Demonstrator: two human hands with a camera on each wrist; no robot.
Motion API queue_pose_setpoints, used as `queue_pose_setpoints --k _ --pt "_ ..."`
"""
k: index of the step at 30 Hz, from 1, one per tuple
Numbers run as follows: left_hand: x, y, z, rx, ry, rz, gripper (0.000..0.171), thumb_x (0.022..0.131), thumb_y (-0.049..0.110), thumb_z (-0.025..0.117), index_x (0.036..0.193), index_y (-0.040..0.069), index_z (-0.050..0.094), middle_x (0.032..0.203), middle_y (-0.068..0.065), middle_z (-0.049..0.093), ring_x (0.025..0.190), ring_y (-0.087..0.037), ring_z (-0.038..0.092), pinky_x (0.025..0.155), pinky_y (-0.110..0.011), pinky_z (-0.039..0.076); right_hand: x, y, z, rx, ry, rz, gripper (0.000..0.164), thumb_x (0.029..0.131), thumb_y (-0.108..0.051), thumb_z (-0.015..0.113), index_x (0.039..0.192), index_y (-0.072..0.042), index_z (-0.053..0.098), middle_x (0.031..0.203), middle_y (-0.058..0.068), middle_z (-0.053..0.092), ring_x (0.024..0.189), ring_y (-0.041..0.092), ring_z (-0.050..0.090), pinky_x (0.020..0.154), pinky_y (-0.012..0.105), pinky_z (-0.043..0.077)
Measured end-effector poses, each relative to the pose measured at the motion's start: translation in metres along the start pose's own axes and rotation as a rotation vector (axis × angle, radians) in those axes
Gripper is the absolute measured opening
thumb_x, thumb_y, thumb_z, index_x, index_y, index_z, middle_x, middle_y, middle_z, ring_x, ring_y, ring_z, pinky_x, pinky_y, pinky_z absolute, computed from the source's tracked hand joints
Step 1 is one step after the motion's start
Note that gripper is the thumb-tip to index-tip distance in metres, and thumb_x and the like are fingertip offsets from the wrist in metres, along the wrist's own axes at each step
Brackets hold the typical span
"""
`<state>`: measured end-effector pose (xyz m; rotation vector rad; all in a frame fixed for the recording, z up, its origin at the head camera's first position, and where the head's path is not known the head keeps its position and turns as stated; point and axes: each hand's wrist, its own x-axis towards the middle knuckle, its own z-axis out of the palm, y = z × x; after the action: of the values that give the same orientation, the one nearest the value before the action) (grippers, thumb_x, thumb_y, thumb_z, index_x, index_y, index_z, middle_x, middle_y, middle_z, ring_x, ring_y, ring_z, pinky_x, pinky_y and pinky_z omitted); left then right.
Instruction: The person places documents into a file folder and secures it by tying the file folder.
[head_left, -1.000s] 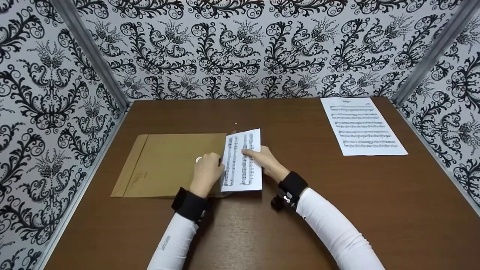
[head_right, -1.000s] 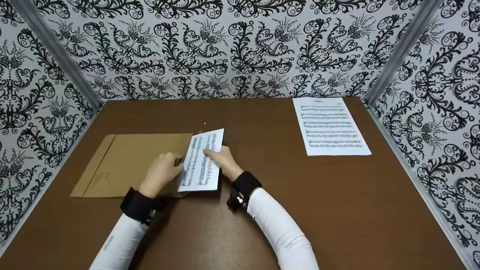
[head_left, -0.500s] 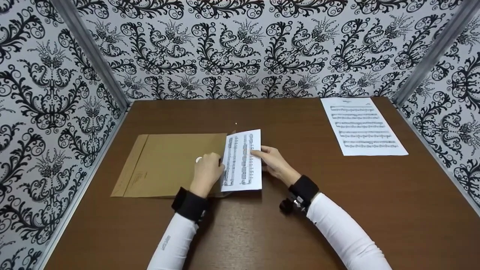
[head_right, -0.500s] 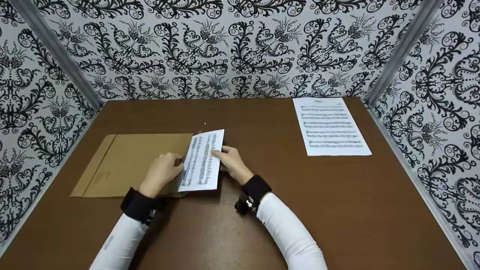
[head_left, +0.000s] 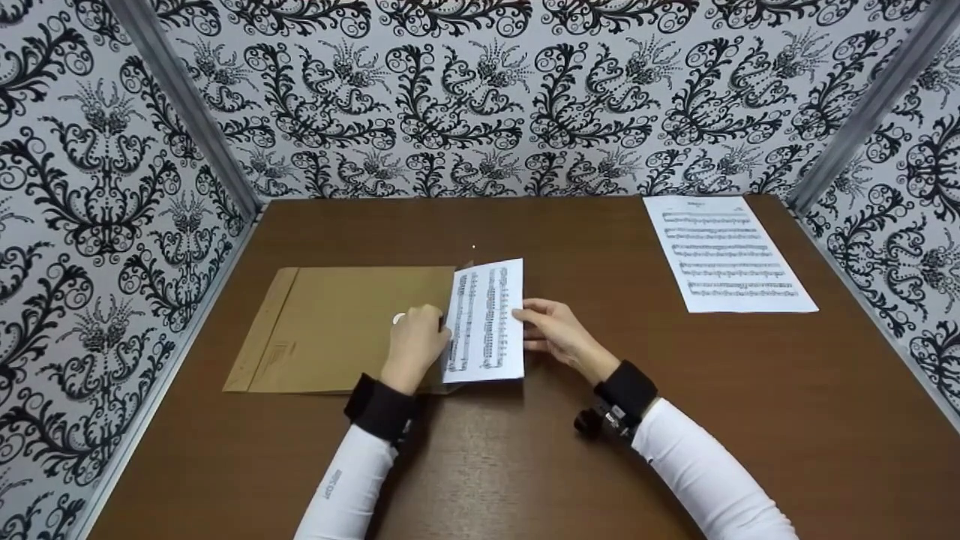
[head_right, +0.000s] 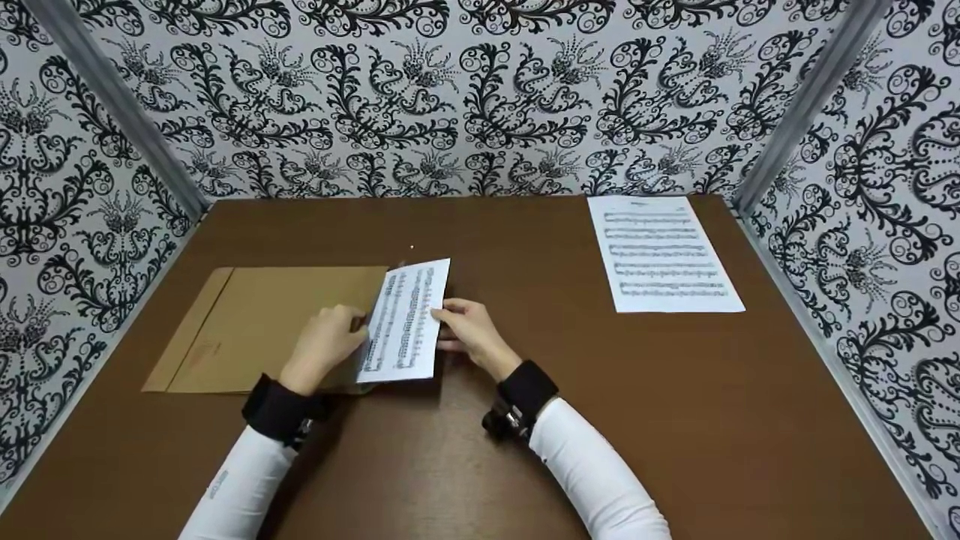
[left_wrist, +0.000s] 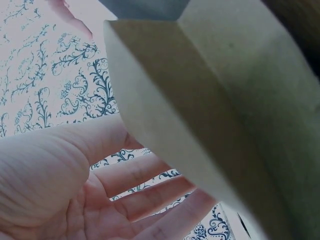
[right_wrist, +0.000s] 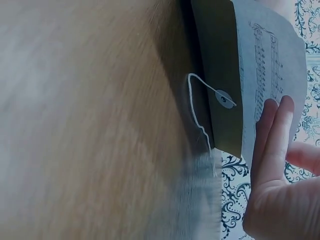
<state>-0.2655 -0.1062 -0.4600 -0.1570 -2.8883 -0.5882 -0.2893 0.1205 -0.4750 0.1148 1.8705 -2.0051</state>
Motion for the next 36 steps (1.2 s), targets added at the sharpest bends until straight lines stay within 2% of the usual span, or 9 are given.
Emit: queue_pose_setpoints --k 5,13,20,32,36 --pt "0.000 0.000 0.000 0.015 0.011 0.008 0.014 0.083 0.009 0.070 0.072 0.000 0.069 0.087 -0.022 0.077 0.078 -0.042 0.073 0.074 -0.052 0.051 -0.002 0.002 -0.002 -0.022 0.001 -0.008 0.043 0.100 -0.011 0.060 0.138 0.007 0.053 0.086 -0.003 0.074 0.072 0.008 0.073 0.063 0.021 0.060" --pt "-0.001 0.002 -0.002 0.018 0.006 0.001 0.015 0.084 0.010 0.071 0.074 0.000 0.070 0.088 -0.022 0.077 0.078 -0.043 0.073 0.075 -0.052 0.051 -0.001 0.008 0.001 0.010 -0.024 -0.037 0.043 0.100 -0.008 0.061 0.137 0.011 0.052 0.086 -0.002 0.076 0.073 0.009 0.074 0.064 0.020 0.061" --pt "-0.001 0.003 -0.004 0.003 -0.017 -0.011 0.014 0.087 0.010 0.072 0.077 0.000 0.071 0.089 -0.020 0.078 0.080 -0.040 0.073 0.077 -0.051 0.051 -0.002 0.007 0.010 -0.006 -0.015 -0.035 0.044 0.100 -0.007 0.060 0.139 0.010 0.051 0.090 -0.001 0.075 0.075 0.009 0.073 0.065 0.021 0.061" --pt "-0.002 0.003 -0.004 -0.009 -0.004 0.000 0.017 0.086 0.007 0.069 0.071 0.001 0.067 0.083 -0.019 0.077 0.073 -0.038 0.071 0.073 -0.050 0.052 0.006 0.008 0.021 -0.046 -0.009 -0.038 0.043 0.100 -0.008 0.061 0.140 0.007 0.054 0.100 0.005 0.076 0.077 0.009 0.073 0.066 0.022 0.061" --pt "-0.002 0.003 -0.004 -0.005 -0.001 0.001 0.014 0.087 0.008 0.071 0.075 0.001 0.070 0.086 -0.020 0.077 0.078 -0.040 0.073 0.075 -0.052 0.053 0.007 0.007 0.026 -0.041 -0.007 -0.030 0.043 0.100 -0.008 0.061 0.140 0.006 0.054 0.103 0.007 0.076 0.078 0.010 0.073 0.067 0.022 0.061"
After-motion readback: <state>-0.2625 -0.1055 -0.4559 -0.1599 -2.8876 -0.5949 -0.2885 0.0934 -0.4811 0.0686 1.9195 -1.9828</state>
